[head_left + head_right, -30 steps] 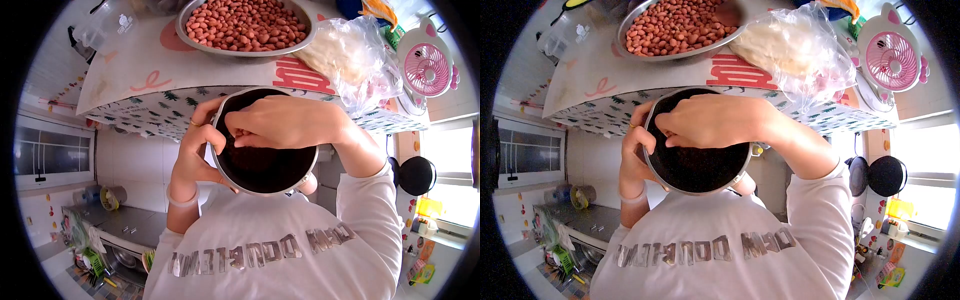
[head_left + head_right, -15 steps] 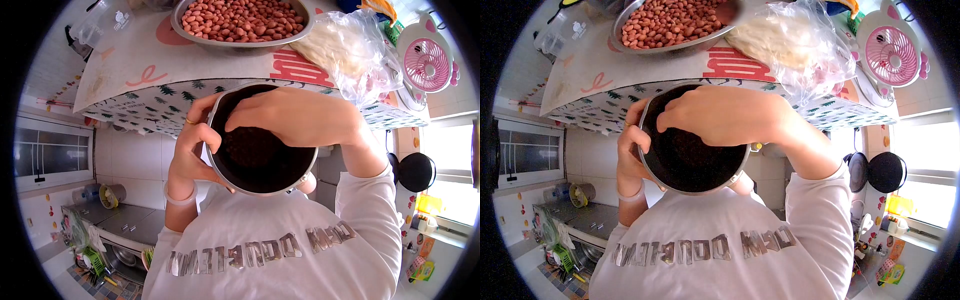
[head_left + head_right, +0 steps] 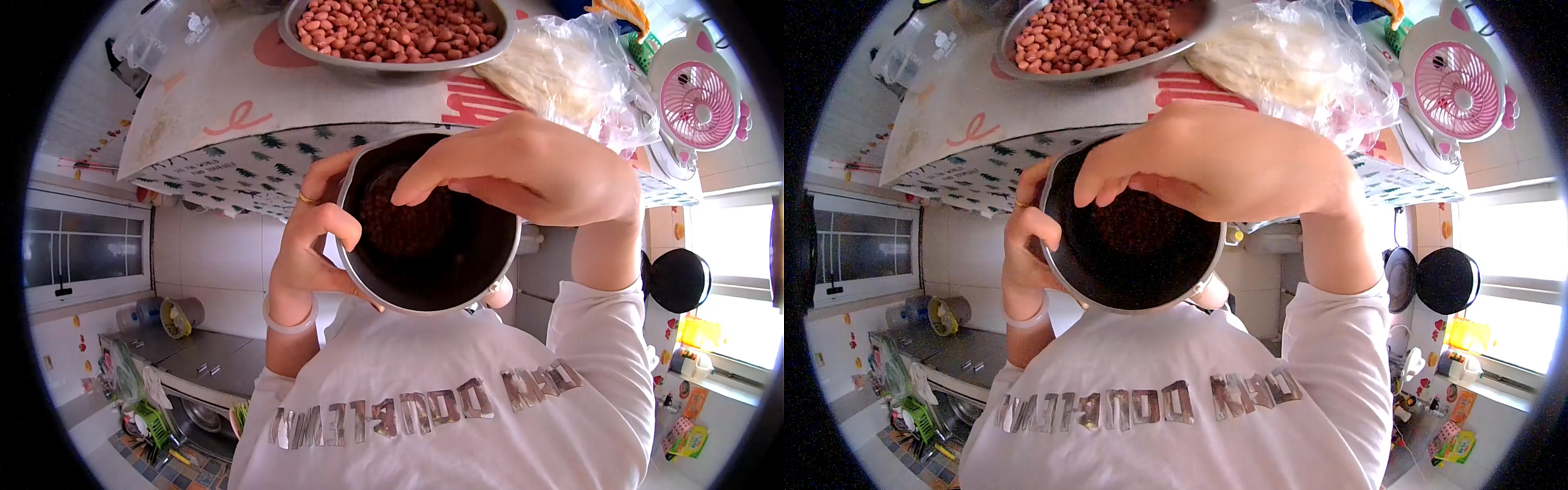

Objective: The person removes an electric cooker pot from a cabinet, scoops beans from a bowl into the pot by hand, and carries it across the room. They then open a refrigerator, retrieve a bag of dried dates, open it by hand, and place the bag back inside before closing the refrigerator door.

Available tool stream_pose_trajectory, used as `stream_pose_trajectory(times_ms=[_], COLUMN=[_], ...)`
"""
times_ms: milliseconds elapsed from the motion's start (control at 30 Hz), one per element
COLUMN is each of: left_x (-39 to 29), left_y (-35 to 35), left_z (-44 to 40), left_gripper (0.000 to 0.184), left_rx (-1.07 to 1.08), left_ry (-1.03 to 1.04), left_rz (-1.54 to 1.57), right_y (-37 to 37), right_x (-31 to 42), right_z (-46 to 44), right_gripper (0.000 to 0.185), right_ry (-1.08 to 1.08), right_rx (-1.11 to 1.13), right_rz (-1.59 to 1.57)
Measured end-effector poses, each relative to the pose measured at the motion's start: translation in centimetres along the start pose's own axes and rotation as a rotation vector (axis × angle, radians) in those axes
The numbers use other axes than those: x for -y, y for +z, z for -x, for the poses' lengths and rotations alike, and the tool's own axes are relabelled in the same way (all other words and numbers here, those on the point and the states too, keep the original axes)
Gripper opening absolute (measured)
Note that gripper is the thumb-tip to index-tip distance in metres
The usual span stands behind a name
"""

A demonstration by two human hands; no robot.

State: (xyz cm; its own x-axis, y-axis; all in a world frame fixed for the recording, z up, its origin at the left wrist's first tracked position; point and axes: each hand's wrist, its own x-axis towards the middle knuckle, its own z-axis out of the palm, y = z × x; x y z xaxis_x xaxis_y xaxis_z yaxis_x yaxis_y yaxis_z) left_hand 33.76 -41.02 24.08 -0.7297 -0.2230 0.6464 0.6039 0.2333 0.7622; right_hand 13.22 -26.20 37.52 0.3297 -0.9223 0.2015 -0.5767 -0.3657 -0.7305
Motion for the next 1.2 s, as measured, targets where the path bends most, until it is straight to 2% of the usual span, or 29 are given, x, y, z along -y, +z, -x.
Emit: stream_pose_trajectory(times_ms=[133,233,400,600,733,933,1033,1133,1200], left_x=[-0.3,-0.1,-0.7,-1.2,-1.1,-1.2,-1.2,-1.2,-1.3], left_y=[-0.5,-0.9,-1.1,-1.9,-1.9,-1.7,-1.6,-1.4,-1.4], left_z=[-0.4,-0.8,-1.6,-2.4,-2.3,-2.7,-2.7,-2.8,-2.7], left_gripper=[0.059,0.063,0.067,0.067,0.066,0.065,0.064,0.063,0.063], left_rx=[0.006,0.001,-0.06,-0.065,-0.061,-0.06,-0.071,-0.077,-0.077], left_ry=[-0.032,-0.016,0.001,0.005,-0.021,-0.013,-0.015,-0.018,-0.03], left_rz=[-0.018,-0.014,-0.002,0.009,0.019,0.035,0.038,0.054,0.036], right_y=[-2.1,-3.4,-6.5,-9.0,-9.5,-9.1,-8.8,-8.8,-8.8], right_x=[1.1,1.3,-1.0,-6.7,-9.3,-8.8,-9.6,-9.5,-9.7], right_z=[-1.1,-1.9,-3.3,-6.8,-8.8,-10.4,-10.1,-9.8,-9.5], right_gripper=[0.027,0.028,0.027,0.033,0.031,0.04,0.043,0.049,0.054], right_ry=[-0.119,-0.086,-0.003,0.295,0.244,0.426,0.394,0.483,0.463], right_rx=[-0.131,-0.152,-0.381,-0.456,-0.367,-0.163,-0.185,-0.12,-0.132], right_rz=[0.103,0.141,0.305,0.596,0.706,0.718,0.655,0.689,0.703])
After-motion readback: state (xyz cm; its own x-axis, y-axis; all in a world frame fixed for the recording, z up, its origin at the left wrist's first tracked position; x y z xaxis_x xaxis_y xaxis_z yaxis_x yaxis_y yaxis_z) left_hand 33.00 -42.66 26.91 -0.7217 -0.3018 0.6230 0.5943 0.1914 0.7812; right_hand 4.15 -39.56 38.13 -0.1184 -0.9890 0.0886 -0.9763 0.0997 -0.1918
